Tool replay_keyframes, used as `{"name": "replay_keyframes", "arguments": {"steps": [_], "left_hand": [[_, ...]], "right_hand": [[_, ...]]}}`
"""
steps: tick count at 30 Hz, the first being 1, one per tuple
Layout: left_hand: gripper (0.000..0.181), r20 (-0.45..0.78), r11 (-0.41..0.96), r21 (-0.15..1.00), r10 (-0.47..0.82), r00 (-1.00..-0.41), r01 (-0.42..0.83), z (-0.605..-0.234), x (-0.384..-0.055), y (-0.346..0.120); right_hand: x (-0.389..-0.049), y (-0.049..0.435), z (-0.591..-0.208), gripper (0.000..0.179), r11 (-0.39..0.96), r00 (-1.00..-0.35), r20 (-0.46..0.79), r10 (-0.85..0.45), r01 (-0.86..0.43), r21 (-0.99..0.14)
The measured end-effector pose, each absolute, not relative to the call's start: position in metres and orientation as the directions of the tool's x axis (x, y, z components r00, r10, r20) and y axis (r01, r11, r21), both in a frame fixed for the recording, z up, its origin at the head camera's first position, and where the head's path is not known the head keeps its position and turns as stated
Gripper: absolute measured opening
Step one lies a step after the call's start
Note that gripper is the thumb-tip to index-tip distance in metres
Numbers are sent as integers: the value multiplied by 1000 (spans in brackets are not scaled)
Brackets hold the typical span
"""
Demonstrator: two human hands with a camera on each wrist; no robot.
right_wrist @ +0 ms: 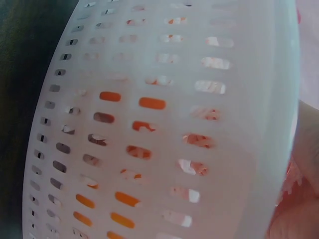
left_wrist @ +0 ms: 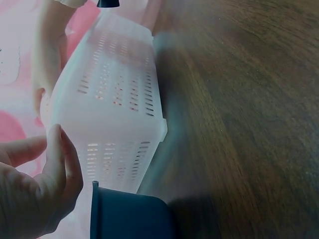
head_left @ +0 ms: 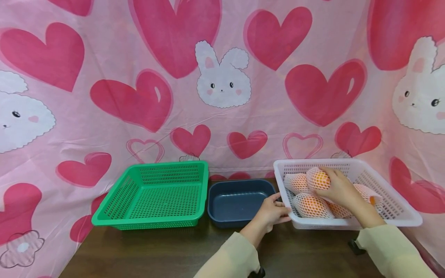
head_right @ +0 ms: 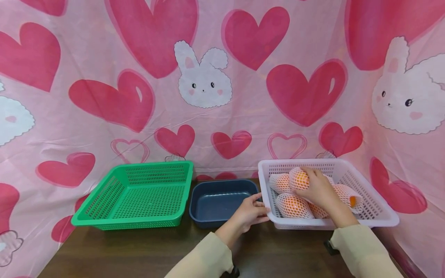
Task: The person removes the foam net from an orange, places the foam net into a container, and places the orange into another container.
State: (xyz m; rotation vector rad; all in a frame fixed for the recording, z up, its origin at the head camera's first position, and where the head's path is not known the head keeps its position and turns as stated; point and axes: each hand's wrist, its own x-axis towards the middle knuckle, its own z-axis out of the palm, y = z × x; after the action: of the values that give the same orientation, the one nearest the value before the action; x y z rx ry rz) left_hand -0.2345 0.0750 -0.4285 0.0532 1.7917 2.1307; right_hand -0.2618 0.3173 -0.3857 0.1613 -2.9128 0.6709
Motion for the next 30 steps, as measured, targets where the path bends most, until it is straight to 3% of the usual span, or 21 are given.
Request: {"name": "replay_keyframes", "arguments": {"steps": [15, 30], "left_hand": [[62, -212, -130, 957, 301, -930, -261, -425, -233, 73], [56, -218, -232, 926, 317, -923, -298, -428, -229, 69]], "right_hand": [[-253, 309, -376, 100, 894, -972, 203, -117, -192, -404], [-235, 293, -376, 94, 881, -948, 259, -183, -275, -385]]}}
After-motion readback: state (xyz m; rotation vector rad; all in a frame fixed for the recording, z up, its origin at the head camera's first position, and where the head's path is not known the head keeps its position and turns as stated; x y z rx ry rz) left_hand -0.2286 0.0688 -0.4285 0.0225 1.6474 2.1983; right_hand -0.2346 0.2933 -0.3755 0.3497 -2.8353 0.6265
